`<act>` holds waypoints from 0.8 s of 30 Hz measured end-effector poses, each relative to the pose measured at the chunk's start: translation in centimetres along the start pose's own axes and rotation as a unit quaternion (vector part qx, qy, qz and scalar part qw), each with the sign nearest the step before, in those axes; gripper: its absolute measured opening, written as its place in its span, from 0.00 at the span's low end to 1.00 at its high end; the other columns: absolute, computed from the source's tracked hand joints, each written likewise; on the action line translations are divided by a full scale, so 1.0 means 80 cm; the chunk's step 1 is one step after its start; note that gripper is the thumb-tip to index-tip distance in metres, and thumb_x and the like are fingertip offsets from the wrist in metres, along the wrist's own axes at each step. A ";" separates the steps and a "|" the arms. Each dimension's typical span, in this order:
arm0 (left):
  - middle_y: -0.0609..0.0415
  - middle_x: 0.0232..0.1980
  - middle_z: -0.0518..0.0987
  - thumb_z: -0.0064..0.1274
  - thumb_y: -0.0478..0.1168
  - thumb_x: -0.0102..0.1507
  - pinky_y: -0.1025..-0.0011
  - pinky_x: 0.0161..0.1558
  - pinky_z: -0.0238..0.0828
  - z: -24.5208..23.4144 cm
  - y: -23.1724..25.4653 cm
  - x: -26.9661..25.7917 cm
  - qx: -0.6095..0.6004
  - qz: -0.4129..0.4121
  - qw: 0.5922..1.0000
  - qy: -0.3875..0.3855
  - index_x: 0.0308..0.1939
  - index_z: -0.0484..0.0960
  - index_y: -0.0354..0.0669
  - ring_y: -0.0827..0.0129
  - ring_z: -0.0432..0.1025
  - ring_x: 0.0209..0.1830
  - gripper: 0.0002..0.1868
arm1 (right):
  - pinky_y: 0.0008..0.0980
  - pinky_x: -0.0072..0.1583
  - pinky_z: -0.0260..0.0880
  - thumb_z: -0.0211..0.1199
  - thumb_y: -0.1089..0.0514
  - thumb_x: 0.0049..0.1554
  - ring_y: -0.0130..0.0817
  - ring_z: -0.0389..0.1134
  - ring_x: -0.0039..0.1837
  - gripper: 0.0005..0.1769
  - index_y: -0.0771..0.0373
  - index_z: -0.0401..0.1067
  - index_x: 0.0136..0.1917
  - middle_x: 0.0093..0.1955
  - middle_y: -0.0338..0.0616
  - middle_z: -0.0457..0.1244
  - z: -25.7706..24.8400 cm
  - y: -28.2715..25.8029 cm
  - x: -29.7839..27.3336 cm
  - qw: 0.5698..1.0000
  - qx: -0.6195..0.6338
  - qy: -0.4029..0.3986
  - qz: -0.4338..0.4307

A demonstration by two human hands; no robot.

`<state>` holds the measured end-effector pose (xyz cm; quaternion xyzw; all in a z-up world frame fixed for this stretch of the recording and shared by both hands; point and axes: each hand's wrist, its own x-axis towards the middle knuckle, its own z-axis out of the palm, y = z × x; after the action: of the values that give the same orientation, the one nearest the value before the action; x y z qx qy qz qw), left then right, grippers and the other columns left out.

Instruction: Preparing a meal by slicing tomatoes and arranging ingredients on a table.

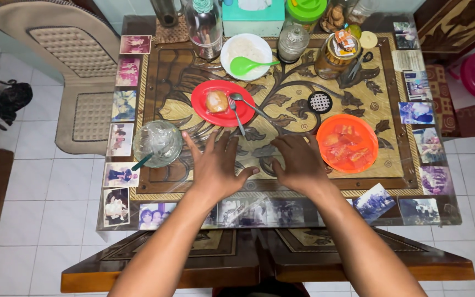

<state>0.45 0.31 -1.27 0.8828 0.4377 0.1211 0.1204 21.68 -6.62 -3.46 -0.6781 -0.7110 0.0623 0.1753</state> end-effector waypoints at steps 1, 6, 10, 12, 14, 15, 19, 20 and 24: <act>0.43 0.69 0.70 0.60 0.69 0.51 0.18 0.65 0.16 0.000 0.000 0.001 0.000 -0.001 1.000 0.000 0.62 0.76 0.37 0.48 0.56 0.75 0.47 | 0.59 0.72 0.49 0.66 0.50 0.50 0.41 0.64 0.68 0.26 0.58 0.72 0.61 0.62 0.43 0.66 -0.001 -0.001 0.000 1.000 0.000 -0.001 -0.001; 0.44 0.71 0.69 0.59 0.70 0.51 0.18 0.65 0.15 0.003 -0.001 0.001 0.013 -0.002 1.000 -0.005 0.63 0.76 0.37 0.49 0.55 0.75 0.48 | 0.61 0.74 0.47 0.66 0.51 0.50 0.41 0.63 0.69 0.26 0.58 0.72 0.61 0.62 0.43 0.66 -0.002 0.001 -0.001 1.000 0.008 0.003 0.011; 0.45 0.70 0.69 0.58 0.70 0.51 0.18 0.64 0.14 0.001 0.000 0.003 0.020 -0.007 0.999 -0.024 0.65 0.74 0.36 0.49 0.54 0.75 0.50 | 0.62 0.73 0.47 0.66 0.51 0.50 0.42 0.63 0.69 0.26 0.58 0.72 0.62 0.64 0.44 0.66 0.000 0.001 0.001 1.000 0.006 -0.005 0.018; 0.45 0.71 0.68 0.58 0.70 0.51 0.18 0.64 0.14 0.004 0.000 0.002 0.019 -0.006 1.000 -0.019 0.63 0.75 0.38 0.48 0.54 0.75 0.48 | 0.61 0.74 0.47 0.66 0.51 0.51 0.41 0.63 0.69 0.26 0.58 0.72 0.62 0.63 0.43 0.66 -0.002 0.002 0.001 1.000 0.002 -0.008 0.015; 0.45 0.71 0.68 0.58 0.70 0.52 0.18 0.65 0.14 0.003 0.000 0.003 0.019 -0.007 1.000 -0.022 0.64 0.75 0.38 0.49 0.54 0.75 0.48 | 0.61 0.74 0.47 0.66 0.51 0.51 0.41 0.63 0.69 0.26 0.58 0.72 0.62 0.63 0.44 0.66 -0.003 0.002 0.001 1.000 0.003 -0.007 0.014; 0.45 0.71 0.68 0.58 0.70 0.52 0.18 0.65 0.14 0.003 0.000 0.002 0.019 -0.010 0.999 -0.026 0.64 0.75 0.38 0.49 0.54 0.75 0.48 | 0.61 0.74 0.48 0.66 0.51 0.51 0.41 0.64 0.69 0.26 0.58 0.72 0.62 0.62 0.44 0.66 -0.003 0.000 0.000 1.000 0.005 -0.007 0.012; 0.45 0.70 0.69 0.59 0.70 0.51 0.18 0.64 0.13 -0.004 0.002 0.002 0.010 -0.015 0.999 -0.029 0.65 0.75 0.38 0.49 0.54 0.76 0.49 | 0.61 0.73 0.48 0.66 0.51 0.50 0.41 0.64 0.69 0.26 0.59 0.72 0.62 0.63 0.44 0.66 -0.003 0.000 -0.001 1.000 0.010 -0.003 0.006; 0.45 0.71 0.68 0.59 0.70 0.51 0.18 0.64 0.13 -0.003 0.001 0.002 0.013 -0.019 0.999 -0.029 0.64 0.75 0.38 0.49 0.53 0.76 0.48 | 0.61 0.73 0.48 0.66 0.51 0.50 0.42 0.64 0.69 0.26 0.58 0.72 0.62 0.62 0.44 0.66 -0.003 0.000 0.000 1.000 0.008 -0.003 0.010; 0.45 0.72 0.67 0.59 0.70 0.51 0.16 0.62 0.10 -0.005 0.004 0.003 0.024 -0.029 0.998 -0.044 0.63 0.75 0.39 0.48 0.52 0.76 0.48 | 0.59 0.73 0.48 0.66 0.51 0.51 0.41 0.64 0.68 0.26 0.58 0.72 0.62 0.62 0.44 0.66 -0.005 -0.001 0.001 1.000 0.011 -0.010 0.017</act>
<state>0.73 0.37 -0.74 0.8770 0.4599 0.0678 0.1217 21.75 -6.57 -3.08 -0.6873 -0.7005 0.0796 0.1750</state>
